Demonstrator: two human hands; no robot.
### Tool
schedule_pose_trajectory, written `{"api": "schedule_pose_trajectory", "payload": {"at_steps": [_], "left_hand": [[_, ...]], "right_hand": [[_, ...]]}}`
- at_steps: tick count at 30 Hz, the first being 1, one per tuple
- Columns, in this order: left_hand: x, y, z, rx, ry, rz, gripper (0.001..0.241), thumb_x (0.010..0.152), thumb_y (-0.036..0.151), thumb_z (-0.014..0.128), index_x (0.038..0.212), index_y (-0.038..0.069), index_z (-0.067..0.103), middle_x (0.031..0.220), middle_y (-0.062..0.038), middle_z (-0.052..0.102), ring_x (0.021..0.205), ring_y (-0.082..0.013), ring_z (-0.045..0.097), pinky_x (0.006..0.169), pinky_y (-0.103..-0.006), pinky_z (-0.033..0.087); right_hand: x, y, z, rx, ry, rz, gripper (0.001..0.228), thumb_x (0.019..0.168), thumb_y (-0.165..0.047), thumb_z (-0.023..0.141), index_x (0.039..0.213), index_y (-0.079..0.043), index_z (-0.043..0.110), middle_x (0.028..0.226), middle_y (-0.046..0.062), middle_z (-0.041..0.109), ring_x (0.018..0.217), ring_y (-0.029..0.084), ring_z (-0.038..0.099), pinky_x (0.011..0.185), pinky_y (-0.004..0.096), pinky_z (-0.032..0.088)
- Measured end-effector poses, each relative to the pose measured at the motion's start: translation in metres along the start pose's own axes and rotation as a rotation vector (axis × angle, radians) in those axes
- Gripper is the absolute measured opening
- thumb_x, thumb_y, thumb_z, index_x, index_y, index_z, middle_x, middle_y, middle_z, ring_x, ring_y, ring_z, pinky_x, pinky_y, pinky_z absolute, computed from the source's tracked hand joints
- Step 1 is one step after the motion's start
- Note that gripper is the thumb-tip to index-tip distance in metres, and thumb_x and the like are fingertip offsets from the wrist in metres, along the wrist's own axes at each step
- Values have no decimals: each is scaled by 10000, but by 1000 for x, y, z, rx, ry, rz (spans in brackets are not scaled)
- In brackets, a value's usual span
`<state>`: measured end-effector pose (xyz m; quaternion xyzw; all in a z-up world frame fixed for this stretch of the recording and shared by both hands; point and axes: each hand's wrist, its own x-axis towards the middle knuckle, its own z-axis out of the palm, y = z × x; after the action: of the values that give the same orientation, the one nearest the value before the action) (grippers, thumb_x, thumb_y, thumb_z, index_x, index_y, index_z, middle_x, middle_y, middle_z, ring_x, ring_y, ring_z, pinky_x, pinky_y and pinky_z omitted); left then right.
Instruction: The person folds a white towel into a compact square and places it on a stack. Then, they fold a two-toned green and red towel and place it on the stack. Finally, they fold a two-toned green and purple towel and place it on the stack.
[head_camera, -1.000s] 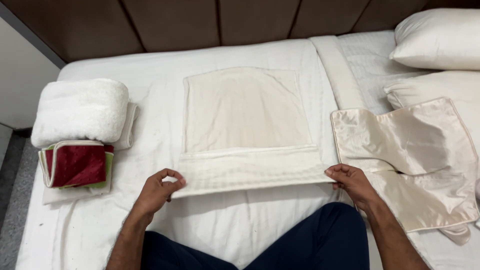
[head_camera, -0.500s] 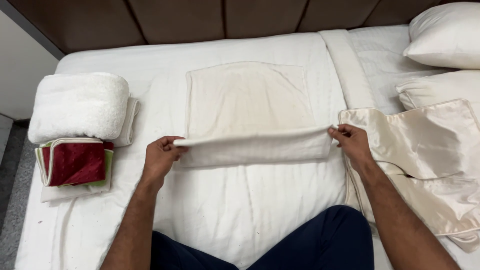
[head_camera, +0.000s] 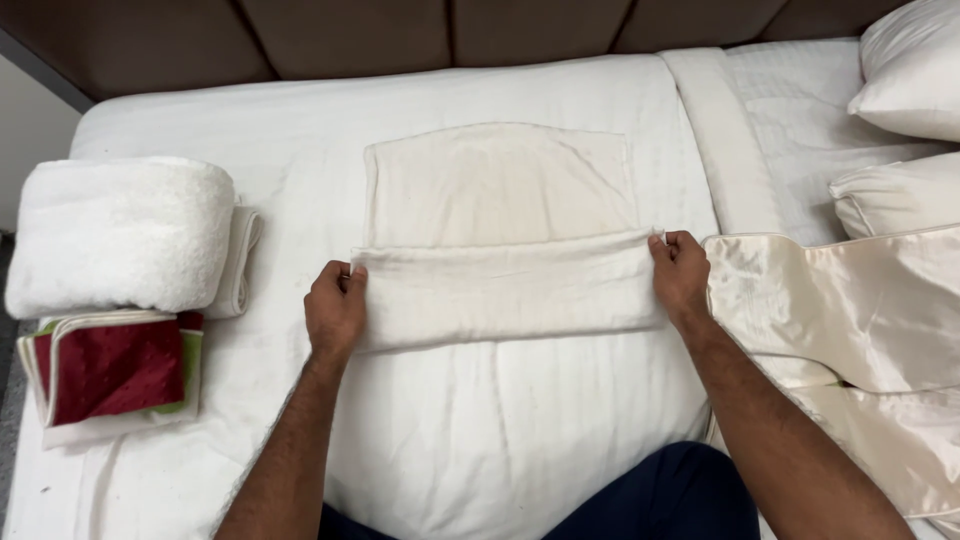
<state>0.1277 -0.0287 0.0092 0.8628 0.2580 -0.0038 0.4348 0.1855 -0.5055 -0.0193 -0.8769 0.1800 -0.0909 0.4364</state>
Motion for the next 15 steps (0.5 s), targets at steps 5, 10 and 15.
{"api": "schedule_pose_trajectory", "payload": {"at_steps": [5,10,15], "left_hand": [[2,11,5,131,-12,-43,333,1053,377,547,1101,66,653,924,-83,734,853,-247,698,804,-444,556],[1,7,12,270,-22,-59,341,1066,381,513,1179,78,620,981,-90,741,921,-271,712,857,-468,553],[-21,13,4,290,16,-42,368,1064,376,528,1268,70,550,974,-114,736,918,-305,704,850,-482,537]], "right_hand": [[9,-3,10,-41,14,42,300,1005,-265,705,1087,22,670,832,53,688,736,130,595,695,287,499],[1,-9,4,-5,-89,107,377,954,-289,765,1145,15,654,858,35,693,757,106,605,708,267,520],[-21,-19,-15,-35,-172,231,501,907,-288,813,1276,0,634,861,56,655,770,147,579,671,301,491]]}}
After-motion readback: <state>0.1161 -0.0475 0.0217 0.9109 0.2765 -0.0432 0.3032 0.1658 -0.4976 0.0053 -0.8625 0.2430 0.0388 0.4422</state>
